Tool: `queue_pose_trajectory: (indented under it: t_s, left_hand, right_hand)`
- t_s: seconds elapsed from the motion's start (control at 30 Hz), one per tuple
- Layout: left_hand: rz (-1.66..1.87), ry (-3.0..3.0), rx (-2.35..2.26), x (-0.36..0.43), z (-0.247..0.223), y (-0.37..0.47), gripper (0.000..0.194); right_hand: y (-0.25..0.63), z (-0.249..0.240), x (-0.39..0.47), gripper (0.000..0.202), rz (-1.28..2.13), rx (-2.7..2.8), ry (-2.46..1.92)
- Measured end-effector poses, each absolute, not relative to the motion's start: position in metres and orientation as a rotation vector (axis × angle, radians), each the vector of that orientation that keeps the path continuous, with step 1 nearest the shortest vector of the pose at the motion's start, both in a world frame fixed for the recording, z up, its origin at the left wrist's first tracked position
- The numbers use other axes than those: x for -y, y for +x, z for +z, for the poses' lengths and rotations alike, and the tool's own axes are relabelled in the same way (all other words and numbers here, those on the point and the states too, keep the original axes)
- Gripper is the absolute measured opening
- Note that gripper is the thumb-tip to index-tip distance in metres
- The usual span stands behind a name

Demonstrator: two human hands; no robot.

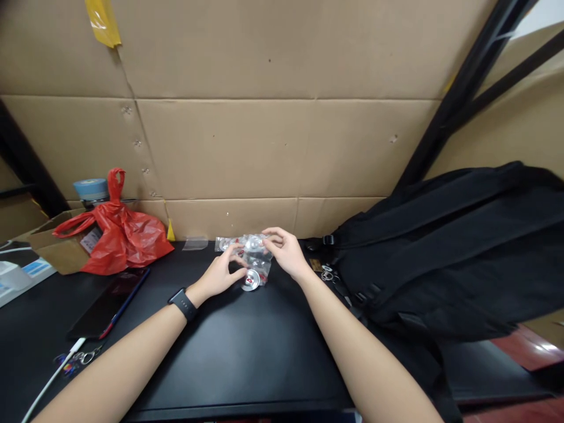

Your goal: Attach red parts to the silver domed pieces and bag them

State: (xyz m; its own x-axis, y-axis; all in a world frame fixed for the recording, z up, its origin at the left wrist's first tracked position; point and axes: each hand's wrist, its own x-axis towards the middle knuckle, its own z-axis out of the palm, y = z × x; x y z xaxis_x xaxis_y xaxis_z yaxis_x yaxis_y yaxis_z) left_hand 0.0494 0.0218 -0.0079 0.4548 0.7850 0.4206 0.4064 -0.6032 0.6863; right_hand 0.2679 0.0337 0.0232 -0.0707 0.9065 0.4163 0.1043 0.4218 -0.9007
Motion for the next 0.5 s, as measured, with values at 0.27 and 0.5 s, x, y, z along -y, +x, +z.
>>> queue_pose_trajectory:
  t_s: [0.27,0.5]
  left_hand:
    - [0.956,2.807,-0.990,-0.005,0.012,0.050,0.069]
    - [1.048,3.071,-1.185,0.004,0.015,0.057,0.027]
  right_hand:
    - [0.264,0.021,-0.034,0.040,0.643,1.386,-1.047]
    - [0.245,0.021,-0.023,0.041,0.807,1.454,-0.984]
